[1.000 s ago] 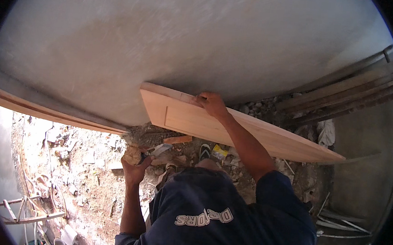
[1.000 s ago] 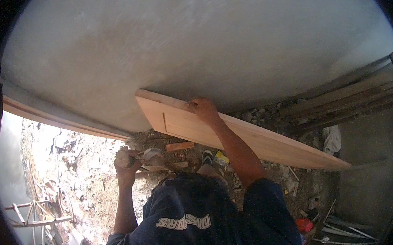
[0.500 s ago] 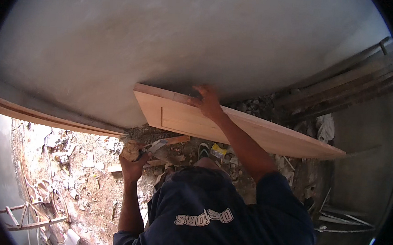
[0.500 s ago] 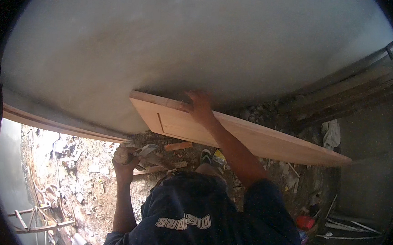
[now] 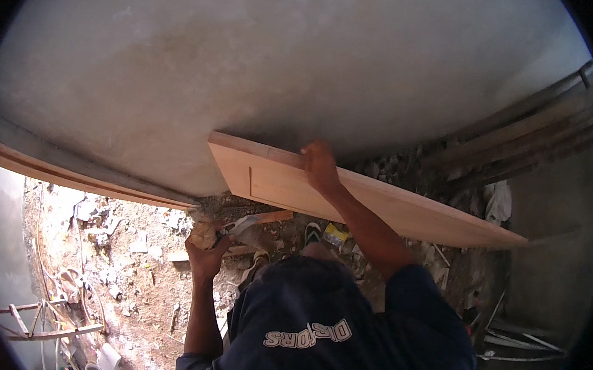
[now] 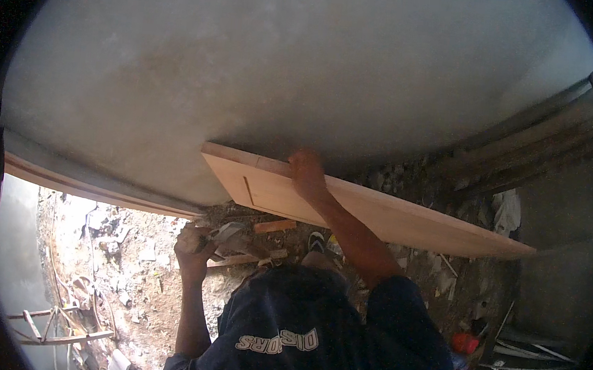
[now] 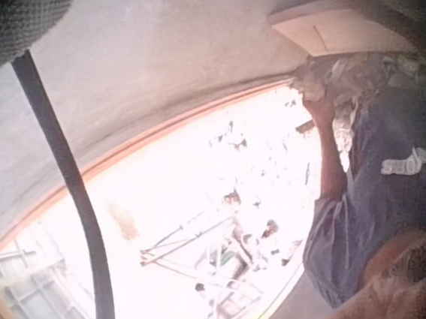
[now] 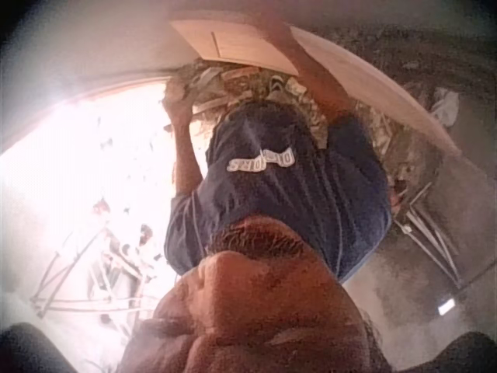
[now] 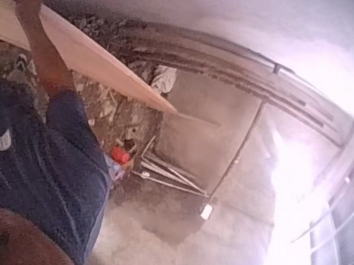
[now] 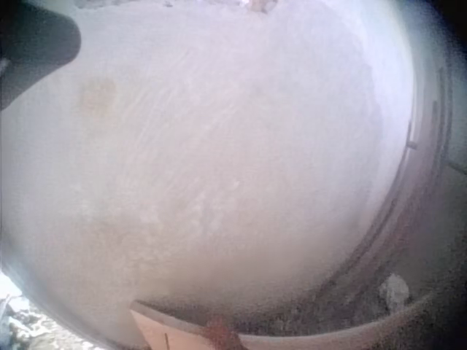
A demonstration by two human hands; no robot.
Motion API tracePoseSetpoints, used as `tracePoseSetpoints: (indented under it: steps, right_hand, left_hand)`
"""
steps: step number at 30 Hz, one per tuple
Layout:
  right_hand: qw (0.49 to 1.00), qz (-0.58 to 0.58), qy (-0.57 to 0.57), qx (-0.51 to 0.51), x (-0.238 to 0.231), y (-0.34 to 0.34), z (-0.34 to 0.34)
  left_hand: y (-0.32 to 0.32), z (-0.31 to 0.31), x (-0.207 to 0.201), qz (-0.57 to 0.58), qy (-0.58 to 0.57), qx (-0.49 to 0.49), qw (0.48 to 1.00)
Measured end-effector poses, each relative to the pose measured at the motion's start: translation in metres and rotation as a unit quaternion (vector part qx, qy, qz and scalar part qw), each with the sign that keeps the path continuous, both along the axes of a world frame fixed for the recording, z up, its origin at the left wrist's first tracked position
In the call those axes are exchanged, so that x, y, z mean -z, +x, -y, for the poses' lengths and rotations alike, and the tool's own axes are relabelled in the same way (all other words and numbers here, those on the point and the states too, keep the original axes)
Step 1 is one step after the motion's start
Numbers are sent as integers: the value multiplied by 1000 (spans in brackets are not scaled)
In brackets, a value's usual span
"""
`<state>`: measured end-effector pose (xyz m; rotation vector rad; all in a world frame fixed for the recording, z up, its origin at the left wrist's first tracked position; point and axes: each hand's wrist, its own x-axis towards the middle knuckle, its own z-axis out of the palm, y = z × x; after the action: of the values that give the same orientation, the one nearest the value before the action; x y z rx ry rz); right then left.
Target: The person uses a hammer and chisel to carve a recess into a wooden door, likely for a hinge. The person repeatedly strikes the chisel to remove wood from the door's edge.
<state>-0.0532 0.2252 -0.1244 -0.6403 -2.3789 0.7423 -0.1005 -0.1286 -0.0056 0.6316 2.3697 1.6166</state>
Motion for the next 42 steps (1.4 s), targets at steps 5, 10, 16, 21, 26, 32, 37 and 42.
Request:
tracePoseSetpoints:
  steps: [5,10,16,21,26,32,37,42]
  right_hand:
    - [975,-28,-216,32,-28,44,-36]
    - [956,108,-187,-200,-92,87,46]
    - [852,179,-437,-226,-95,94,104]
    - [879,42,-473,-42,-82,136,92]
    - [954,-179,-175,165,-12,198,52]
    - [817,-313,-416,247,-58,223,37]
    - [791,-290,-452,293,-54,231,45]
    - [797,-276,-455,286,-54,234,51]
  left_hand:
    - [3,-3,-3,103,40,-43,993]
    - [-3,-26,-18,102,73,-11,992]
    - [-5,-90,-44,-43,96,141,984]
    - [14,-156,-65,-118,109,202,966]
    - [38,-240,-52,-367,50,355,859]
    - [54,-293,-8,-412,-20,404,816]
    - [61,-298,5,-398,-54,427,810]
    - [57,-297,10,-431,-56,398,808]
